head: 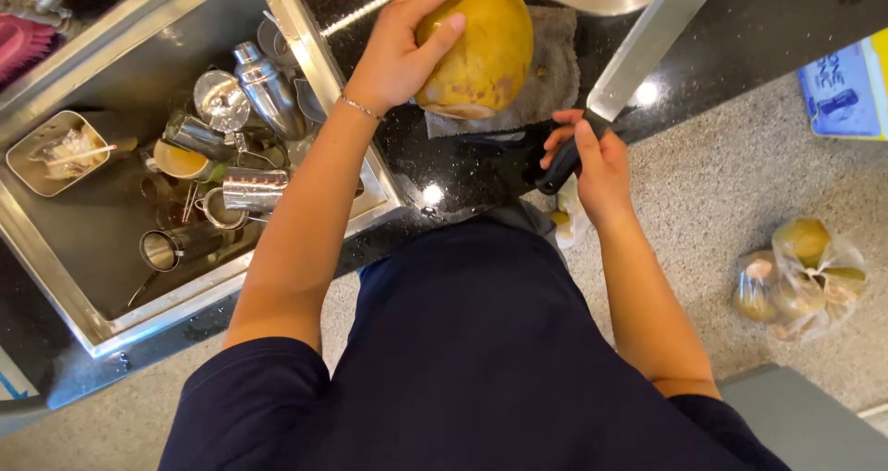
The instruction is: The person holds a young coconut over a sink and cuts into its top with a knife, repeatedly striking and trimming the husk until an opening with white flesh is exposed. They then place the opened coconut into a plastic bag.
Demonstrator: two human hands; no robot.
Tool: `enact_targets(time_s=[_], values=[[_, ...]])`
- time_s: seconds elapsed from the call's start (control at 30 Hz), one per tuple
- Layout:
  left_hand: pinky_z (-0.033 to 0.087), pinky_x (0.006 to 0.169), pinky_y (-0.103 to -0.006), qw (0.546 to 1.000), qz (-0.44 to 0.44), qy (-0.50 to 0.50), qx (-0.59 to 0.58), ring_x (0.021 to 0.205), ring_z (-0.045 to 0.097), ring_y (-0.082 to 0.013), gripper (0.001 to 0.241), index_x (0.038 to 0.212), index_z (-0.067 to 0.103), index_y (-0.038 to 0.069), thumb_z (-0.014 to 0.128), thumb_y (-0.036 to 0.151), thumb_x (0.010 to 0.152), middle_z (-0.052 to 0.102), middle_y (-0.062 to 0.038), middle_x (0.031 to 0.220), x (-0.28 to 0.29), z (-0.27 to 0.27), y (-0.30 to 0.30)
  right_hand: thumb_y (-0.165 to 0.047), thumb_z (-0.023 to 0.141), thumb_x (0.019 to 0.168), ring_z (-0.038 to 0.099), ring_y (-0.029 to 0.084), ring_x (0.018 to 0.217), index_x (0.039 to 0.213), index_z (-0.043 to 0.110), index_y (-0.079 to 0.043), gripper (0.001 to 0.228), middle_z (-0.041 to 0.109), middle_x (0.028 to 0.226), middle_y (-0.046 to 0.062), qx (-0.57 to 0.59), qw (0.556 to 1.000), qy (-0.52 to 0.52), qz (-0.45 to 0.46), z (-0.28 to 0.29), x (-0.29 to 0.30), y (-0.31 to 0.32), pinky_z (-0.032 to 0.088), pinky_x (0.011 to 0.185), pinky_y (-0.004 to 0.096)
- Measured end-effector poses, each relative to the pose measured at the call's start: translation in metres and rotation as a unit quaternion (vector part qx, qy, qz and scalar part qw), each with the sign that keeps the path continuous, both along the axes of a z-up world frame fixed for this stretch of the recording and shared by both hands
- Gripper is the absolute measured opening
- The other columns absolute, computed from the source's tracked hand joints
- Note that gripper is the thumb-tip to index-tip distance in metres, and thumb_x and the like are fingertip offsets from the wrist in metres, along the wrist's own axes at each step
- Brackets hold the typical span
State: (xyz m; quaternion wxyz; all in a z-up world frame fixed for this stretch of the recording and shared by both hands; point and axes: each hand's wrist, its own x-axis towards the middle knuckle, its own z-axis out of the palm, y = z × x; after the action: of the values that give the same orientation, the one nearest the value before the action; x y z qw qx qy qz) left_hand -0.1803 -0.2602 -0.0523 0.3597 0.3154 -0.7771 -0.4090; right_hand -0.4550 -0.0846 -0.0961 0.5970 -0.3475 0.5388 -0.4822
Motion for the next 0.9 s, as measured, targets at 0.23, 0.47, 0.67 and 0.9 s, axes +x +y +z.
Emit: enact_targets(time_s=[0.23,0.47,0.67,0.9], values=[[0.047,0.115,-0.0427,0.975,0.176,-0.116,-0.064,0.132,0.06,-0.0368,0.04,0.139,0.06,0.005,0.07,0.031,0.109,0.06,-0.014,0.141,0.003,0.011,0.041,-0.033,0.044,0.113,0.068,0.015,0.08,0.143,0.052,0.003,0.047,0.071,0.102,0.009,-0.009,0.999,0.042,0.001,-0.002,0.006,0.0,0.055,0.074,0.028],[0.04,0.112,-0.0531,0.922,0.167,-0.333,-0.103,0.132,0.046,-0.0407,0.088,0.146,0.047,0.005,0.087,0.055,0.085,0.048,-0.022,0.141,0.007,0.05,0.029,-0.022,0.047,0.111,0.058,0.01,0.069,0.152,0.045,-0.003,0.045,0.06,0.083,0.003,0.011,0.996,0.092,0.004,0.016,0.014,-0.01,0.053,0.066,0.026],[0.034,0.123,-0.0549,0.947,0.082,-0.252,-0.181,0.147,0.033,-0.0459,0.106,0.158,0.038,0.007,0.092,0.055,0.081,0.036,-0.022,0.158,-0.013,0.008,0.021,-0.018,0.051,0.109,0.055,0.011,0.058,0.143,0.041,-0.008,0.037,0.056,0.072,0.001,0.043,0.983,0.179,0.005,0.041,0.019,-0.009,0.047,0.053,0.029],[0.035,0.119,-0.057,0.936,0.154,-0.294,-0.119,0.138,0.038,-0.0437,0.101,0.145,0.044,0.005,0.091,0.064,0.078,0.041,-0.021,0.146,-0.024,0.029,0.059,-0.022,0.056,0.106,0.069,0.04,0.075,0.126,0.049,-0.009,0.025,0.068,0.076,0.017,-0.012,0.922,0.383,0.059,0.038,0.015,0.002,0.049,0.063,0.051]])
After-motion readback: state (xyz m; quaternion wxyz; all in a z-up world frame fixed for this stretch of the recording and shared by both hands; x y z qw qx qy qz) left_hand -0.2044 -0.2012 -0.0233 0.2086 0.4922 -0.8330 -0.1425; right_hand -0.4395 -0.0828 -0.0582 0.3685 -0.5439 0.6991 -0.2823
